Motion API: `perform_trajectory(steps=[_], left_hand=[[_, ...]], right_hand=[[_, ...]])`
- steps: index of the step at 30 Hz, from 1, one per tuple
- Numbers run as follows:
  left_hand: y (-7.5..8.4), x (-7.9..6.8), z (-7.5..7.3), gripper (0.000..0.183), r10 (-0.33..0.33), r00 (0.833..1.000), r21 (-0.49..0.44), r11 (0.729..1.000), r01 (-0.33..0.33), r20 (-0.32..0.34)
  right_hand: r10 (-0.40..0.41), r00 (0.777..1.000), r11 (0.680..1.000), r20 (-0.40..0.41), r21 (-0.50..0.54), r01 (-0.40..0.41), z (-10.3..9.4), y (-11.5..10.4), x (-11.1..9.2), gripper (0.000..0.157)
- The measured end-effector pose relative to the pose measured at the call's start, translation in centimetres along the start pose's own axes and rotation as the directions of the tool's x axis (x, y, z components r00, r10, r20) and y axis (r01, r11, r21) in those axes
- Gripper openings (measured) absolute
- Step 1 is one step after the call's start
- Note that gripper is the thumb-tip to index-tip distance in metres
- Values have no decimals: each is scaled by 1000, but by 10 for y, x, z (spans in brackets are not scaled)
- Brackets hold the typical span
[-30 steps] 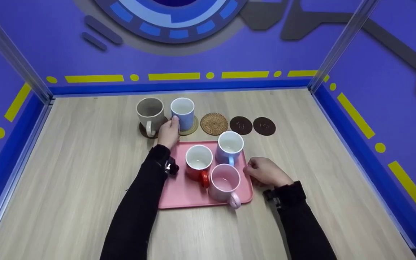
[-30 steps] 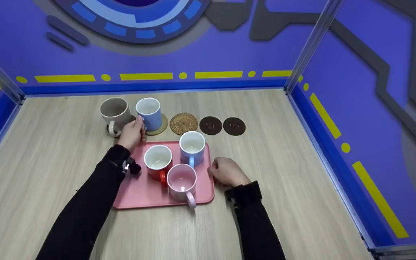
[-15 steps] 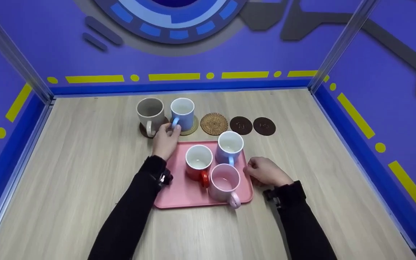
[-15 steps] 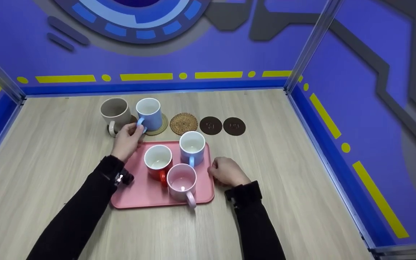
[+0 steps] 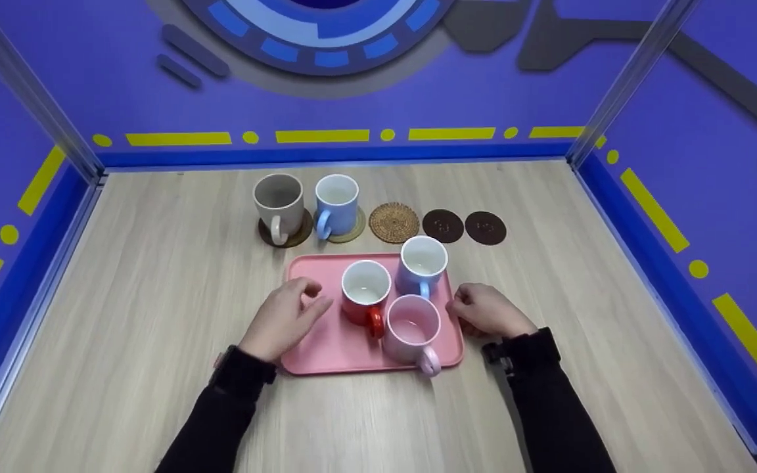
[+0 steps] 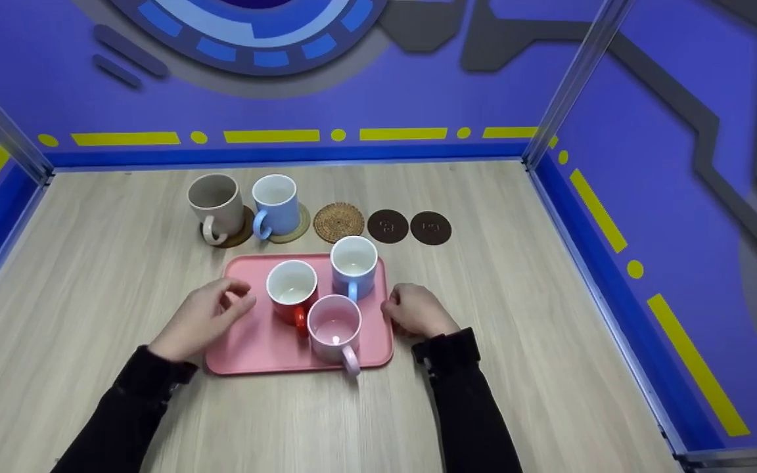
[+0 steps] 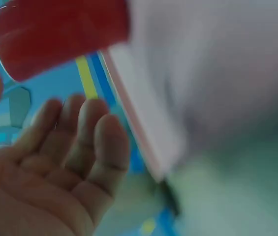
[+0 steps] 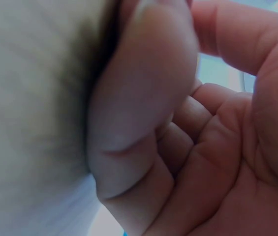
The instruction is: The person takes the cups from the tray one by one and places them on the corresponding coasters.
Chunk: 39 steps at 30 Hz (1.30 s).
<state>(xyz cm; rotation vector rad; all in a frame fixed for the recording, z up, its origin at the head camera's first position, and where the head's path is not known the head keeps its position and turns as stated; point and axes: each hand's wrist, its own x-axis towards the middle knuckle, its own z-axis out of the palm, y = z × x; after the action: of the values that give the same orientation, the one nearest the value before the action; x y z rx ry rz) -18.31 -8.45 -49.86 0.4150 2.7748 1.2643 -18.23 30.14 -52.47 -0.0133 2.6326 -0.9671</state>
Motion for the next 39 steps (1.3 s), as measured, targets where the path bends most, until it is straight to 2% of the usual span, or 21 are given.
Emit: perform_trajectory(steps=[2,4,9,14,20,27,31,34,36,39], left_hand=[[-3,-14,-4,41,26,1000,109,994,-24,-16],[-6,-27,-8,49,20,999,168,986,-12,-44],[-12,-54,-17,61,-71,995,170,982,81,-64],[-20,-70,-18,60,-157,987,196,967,161,-34],[-29,-73,-11,50,-172,985,251,954,164,11],[-29,-74,-6,46,-158,987,238,960,147,29],[-29,-74,-8,45,-136,990,224,966,127,24],[-29,-74,-9,46,-131,991,223,967,122,25],[-30,-74,-9,46,-134,991,223,967,125,27],[-30,-74,-8,46,-138,990,223,966,129,26]], right_hand=[[-11,1000,1000,-6,-1,11,0,0,0,19],[-23,1000,1000,-5,-6,23,0,0,0,19],[-13,1000,1000,5,-2,13,-1,1,1,19],[-2,1000,1000,15,28,1,-2,-1,2,19],[11,1000,999,13,44,-11,-1,1,1,19],[13,1000,998,12,60,-14,-4,0,-2,20],[-29,999,1000,-36,-9,29,-6,-4,-4,21],[-90,990,995,-112,-53,84,-9,-9,-5,20],[-120,981,993,-151,-20,118,-10,-14,-6,20],[-163,976,976,-144,124,182,-9,-22,-8,23]])
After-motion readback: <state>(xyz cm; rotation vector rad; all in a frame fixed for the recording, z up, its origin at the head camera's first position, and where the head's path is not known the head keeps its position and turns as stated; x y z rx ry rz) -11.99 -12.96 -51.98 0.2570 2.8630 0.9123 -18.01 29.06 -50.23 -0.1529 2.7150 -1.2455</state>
